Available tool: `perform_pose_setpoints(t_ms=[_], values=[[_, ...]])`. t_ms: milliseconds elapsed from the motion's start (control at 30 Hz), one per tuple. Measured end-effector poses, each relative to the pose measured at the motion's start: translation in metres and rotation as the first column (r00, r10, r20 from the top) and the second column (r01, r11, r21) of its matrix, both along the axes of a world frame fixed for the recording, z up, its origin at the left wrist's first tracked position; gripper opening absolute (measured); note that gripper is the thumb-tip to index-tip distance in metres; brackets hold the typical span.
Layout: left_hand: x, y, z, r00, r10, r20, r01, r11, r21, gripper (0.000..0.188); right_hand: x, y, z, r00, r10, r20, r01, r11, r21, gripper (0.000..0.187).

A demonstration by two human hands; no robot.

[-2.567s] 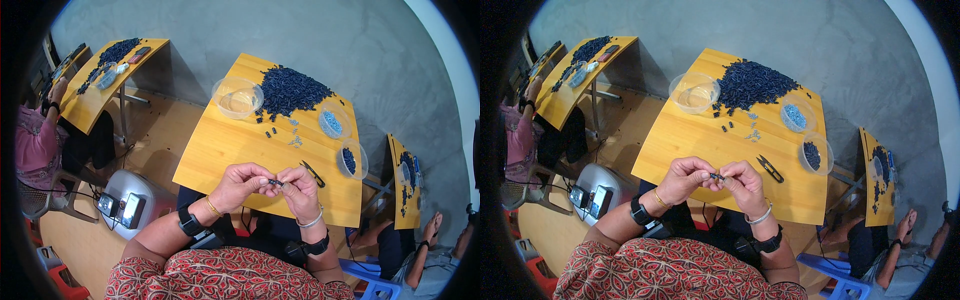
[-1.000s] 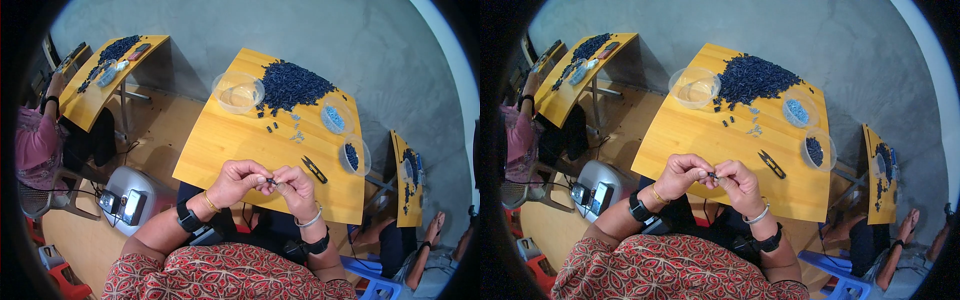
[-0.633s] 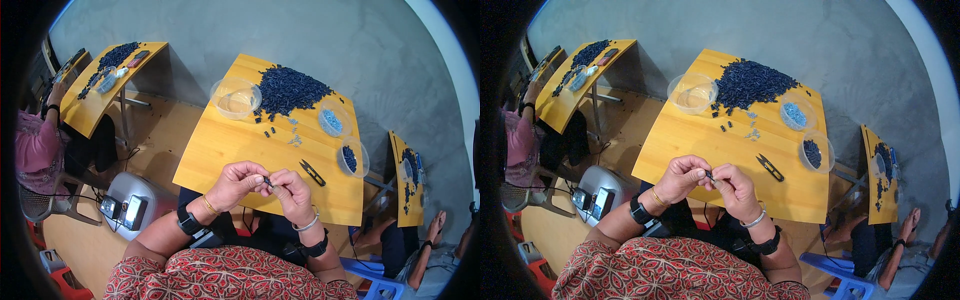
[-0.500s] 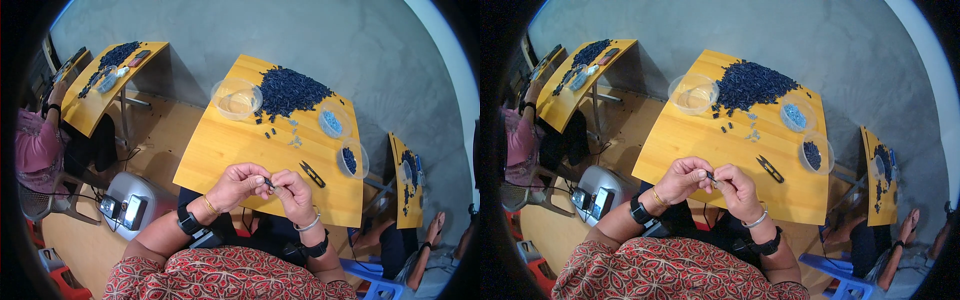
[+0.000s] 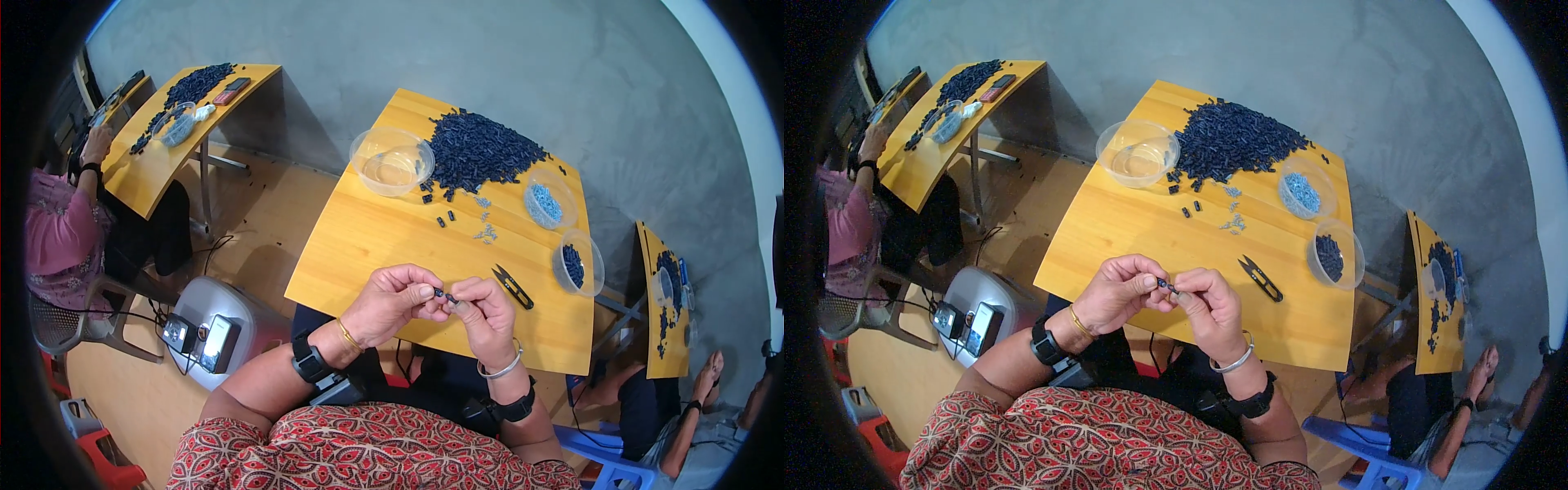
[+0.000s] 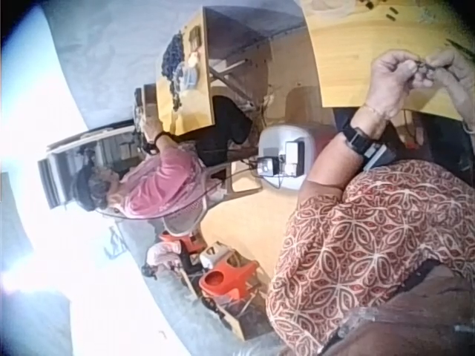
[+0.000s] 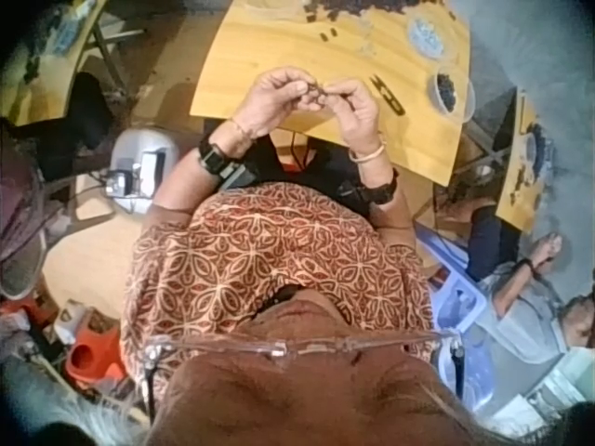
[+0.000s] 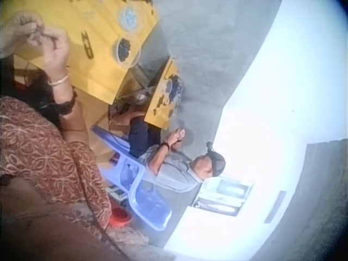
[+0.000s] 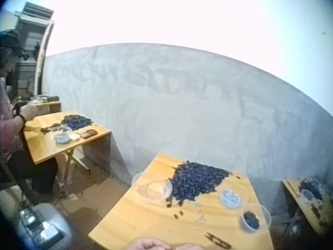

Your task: Sorting small blue plastic components at a production table.

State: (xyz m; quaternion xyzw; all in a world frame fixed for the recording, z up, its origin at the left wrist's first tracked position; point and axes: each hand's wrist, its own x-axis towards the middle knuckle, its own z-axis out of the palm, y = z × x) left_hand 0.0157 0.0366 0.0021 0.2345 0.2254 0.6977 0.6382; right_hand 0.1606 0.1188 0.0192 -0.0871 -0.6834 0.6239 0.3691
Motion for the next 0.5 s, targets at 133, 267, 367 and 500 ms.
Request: perform_pose_setpoints(t_ms=[133,267,367,500], values=[[0.0011,0.0000,-0.0006,0.999,0.022,-0.027,-0.021,1.000,0.023,0.012,0.0001,-0.0002,0.0016,1.000,-0.001,0.010,0.001,1.000,0.021,0.009],[0.0004,0.0004,-0.0025,1.000,0.020,-0.023,-0.019,0.999,0.047,0.011,0.0008,0.0011,-0.0017,1.000,-0.001,0.032,0.000,0.999,0.036,0.009],[0.0000,0.0009,-0.0024,0.998,0.023,-0.053,-0.021,0.999,0.049,0.011,0.0009,0.0008,-0.0014,1.000,0.011,0.024,-0.012,1.000,0.022,0.009],[0.0008,-0.0004,-0.0007,0.995,0.042,-0.093,-0.038,0.998,0.047,0.011,0.0003,0.0012,-0.0017,1.000,0.026,0.011,-0.026,1.000,0.007,0.009]])
